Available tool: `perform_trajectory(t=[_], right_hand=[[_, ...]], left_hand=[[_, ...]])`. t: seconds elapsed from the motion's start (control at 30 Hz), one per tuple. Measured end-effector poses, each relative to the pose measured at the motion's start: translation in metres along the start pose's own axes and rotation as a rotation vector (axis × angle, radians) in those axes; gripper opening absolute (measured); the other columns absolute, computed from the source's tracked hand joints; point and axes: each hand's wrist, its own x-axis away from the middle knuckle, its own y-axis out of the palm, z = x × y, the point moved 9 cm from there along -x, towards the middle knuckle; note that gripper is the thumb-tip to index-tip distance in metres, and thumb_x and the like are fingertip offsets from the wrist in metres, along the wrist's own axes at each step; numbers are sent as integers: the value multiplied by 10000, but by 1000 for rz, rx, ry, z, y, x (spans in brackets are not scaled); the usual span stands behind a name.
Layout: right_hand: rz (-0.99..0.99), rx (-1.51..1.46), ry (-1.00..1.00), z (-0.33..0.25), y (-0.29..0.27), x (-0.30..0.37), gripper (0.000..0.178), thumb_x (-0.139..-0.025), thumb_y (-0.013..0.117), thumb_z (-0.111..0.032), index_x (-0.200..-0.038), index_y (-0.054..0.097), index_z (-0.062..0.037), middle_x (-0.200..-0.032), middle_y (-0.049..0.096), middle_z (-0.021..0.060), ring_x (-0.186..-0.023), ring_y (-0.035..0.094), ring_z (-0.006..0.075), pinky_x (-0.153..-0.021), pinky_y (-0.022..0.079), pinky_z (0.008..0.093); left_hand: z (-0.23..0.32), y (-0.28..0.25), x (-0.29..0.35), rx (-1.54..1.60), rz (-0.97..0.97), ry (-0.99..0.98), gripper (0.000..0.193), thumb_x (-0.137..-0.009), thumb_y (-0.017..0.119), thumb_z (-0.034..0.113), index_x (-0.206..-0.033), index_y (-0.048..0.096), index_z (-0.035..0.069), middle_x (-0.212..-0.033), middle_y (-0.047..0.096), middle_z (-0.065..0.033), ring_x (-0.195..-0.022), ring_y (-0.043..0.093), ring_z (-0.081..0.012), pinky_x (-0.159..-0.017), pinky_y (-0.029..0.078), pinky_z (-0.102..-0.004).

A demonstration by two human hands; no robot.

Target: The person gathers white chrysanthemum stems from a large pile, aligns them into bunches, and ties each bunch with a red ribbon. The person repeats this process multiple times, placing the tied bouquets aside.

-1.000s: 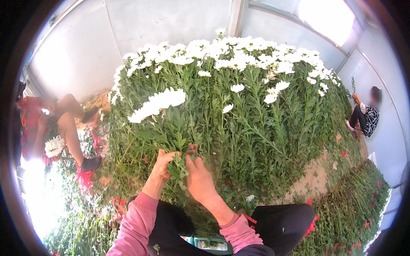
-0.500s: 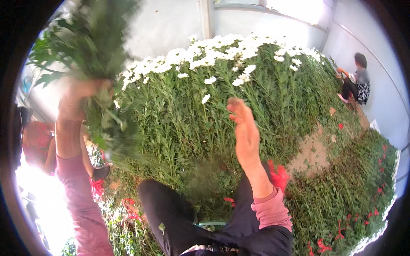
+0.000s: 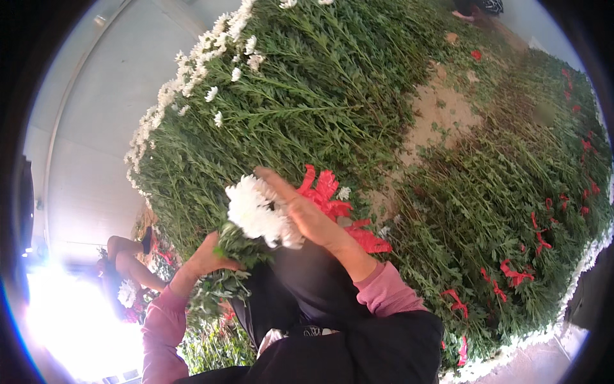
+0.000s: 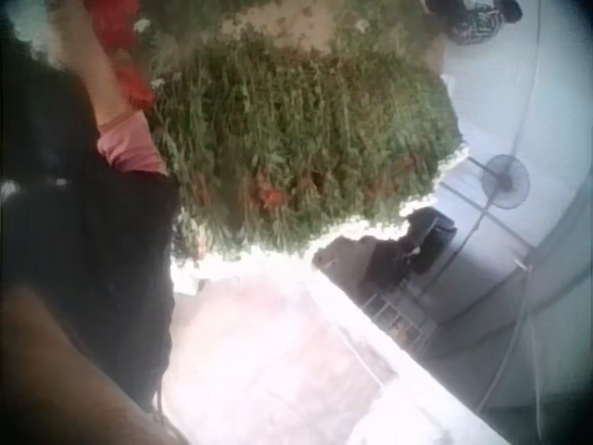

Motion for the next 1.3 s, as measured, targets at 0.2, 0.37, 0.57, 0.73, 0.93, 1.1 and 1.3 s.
perform_trajectory(t=[0.2,0.37,0.57,0.73,0.93,1.1,1.3], right_hand=[[35,-84,-88,0,-6,-2,920,-992,319,-676,-1572,153,18,-1635,202,149,-1503,212,261,-1214,164,387],[95,15,-8,17,-11,8,928,-961,360,-705,-1537,276,18,-1603,281,167,-1492,248,309,-1201,197,428],[64,1025,-344,-86,33,4,1109,-691,654,-776,-1473,399,-32,-1518,400,178,-1452,299,400,-1185,196,547],[-226,1343,-244,-62,68,-8,1123,-560,786,-620,-1463,409,-70,-1508,418,152,-1446,313,387,-1174,202,593],[-351,1438,-307,-65,122,-7,1100,-465,890,-462,-1429,466,-142,-1487,455,118,-1413,376,338,-1195,168,587],[-512,1645,-34,-8,104,-19,1057,-533,901,-387,-1435,448,-71,-1374,513,113,-1336,449,287,-1207,183,563],[-445,1474,-210,-18,117,-16,798,-641,878,-364,-1308,564,-59,-1253,585,111,-1238,531,289,-1167,282,529]], left_hand=[[32,-13,-20,-42,198,62,1238,-528,986,252,-1496,250,18,-1378,514,-212,-1306,505,-318,-1102,383,-372],[22,-7,-27,-22,164,128,1252,-516,986,256,-1508,248,58,-1444,442,-179,-1359,444,-313,-1124,367,-390],[13,-3,-35,-3,155,134,1212,-530,968,291,-1502,284,57,-1456,434,-203,-1362,440,-348,-1128,371,-403],[11,-7,-27,27,263,285,1203,-555,956,344,-1508,288,41,-1457,435,-215,-1356,445,-361,-1124,377,-413],[-8,-3,-34,-52,274,226,1125,-623,918,350,-1502,305,9,-1385,549,-206,-1295,530,-355,-1074,438,-405],[-7,-24,4,91,60,34,1311,-596,887,520,-1552,154,1,-1342,536,-335,-1222,566,-443,-1066,438,-438],[-27,-7,70,-557,500,82,904,-580,876,253,-1361,470,46,-1071,648,-209,-1125,593,-376,-1075,379,-472]])
